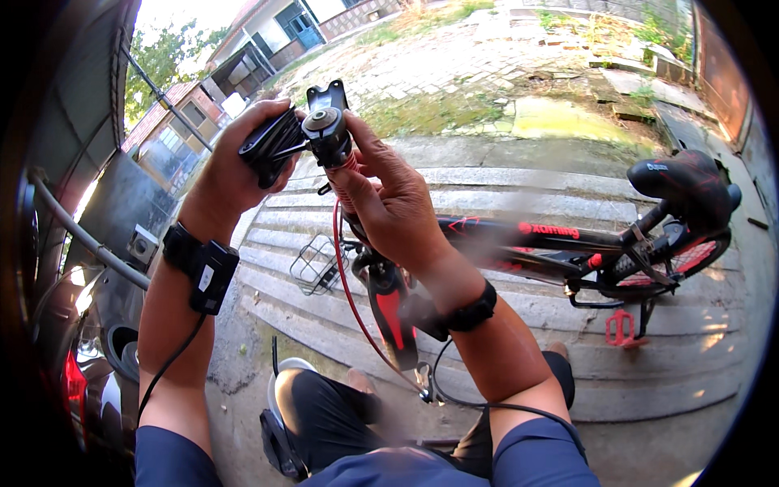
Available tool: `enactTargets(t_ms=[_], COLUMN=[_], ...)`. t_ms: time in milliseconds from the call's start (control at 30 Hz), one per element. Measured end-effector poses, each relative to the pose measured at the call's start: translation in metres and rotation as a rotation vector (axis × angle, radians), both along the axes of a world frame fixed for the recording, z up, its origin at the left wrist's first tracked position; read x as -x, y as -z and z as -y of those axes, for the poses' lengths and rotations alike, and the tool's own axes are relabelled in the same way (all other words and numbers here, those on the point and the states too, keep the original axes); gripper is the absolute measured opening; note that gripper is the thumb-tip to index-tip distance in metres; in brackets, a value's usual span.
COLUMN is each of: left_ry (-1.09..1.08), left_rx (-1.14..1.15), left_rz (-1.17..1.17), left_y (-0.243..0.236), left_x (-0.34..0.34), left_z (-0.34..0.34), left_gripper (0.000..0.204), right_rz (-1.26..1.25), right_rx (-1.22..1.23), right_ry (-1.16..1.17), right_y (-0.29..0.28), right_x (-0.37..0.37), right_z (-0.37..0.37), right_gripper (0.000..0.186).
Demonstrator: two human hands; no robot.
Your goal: The person is repairing a bicycle by attaching a black plastic component to the handlebar stem. They use a screwdriver to tighten a screw, then inspect the attached part and the handlebar area.
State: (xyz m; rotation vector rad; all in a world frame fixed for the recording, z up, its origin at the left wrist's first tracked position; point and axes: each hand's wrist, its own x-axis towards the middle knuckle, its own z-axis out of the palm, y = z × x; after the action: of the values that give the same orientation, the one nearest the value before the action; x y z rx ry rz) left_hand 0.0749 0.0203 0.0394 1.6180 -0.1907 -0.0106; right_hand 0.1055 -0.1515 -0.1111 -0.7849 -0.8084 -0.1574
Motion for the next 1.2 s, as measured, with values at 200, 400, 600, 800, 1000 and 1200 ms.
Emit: enactTargets(t_ms=[200,400,600,800,1000,1200], left_ry=[-0.041,-0.112,-0.19,-0.235,-0.268,-0.365], left_rx=[-0.111,0.077,0.223,0.325,0.371,0.389], left_rz=[0.412,0.421,0.475,0.404,0.363,0.412], left_y=[0.006,0.021,0.044,0.071,0.104,0.123], left_x=[-0.003,0.001,-0.004,0.007,0.035,0.08], left_z=[0.006,0.015,0.018,0.017,0.021,0.056], left_gripper=[0.026,0.033,0.044,0.046,0.052,0.058], right_rz=[0.021,0.047,0.028,0.03,0.046,0.041], right_rx=[0.011,0.081,0.02,0.021,0.016,-0.015], right_ry=[-0.001,0.018,0.061,0.054,0.129,0.124], right_y=[0.001,0.002,0.0,0.001,0.002,0.001], right_x=[-0.001,-0.002,0.001,0.0,0.0,0.004], right_z=[-0.001,0.005,-0.001,0.0,-0.006,-0.01], right_gripper=[0.061,0.061,0.06,0.061,0.059,0.058])
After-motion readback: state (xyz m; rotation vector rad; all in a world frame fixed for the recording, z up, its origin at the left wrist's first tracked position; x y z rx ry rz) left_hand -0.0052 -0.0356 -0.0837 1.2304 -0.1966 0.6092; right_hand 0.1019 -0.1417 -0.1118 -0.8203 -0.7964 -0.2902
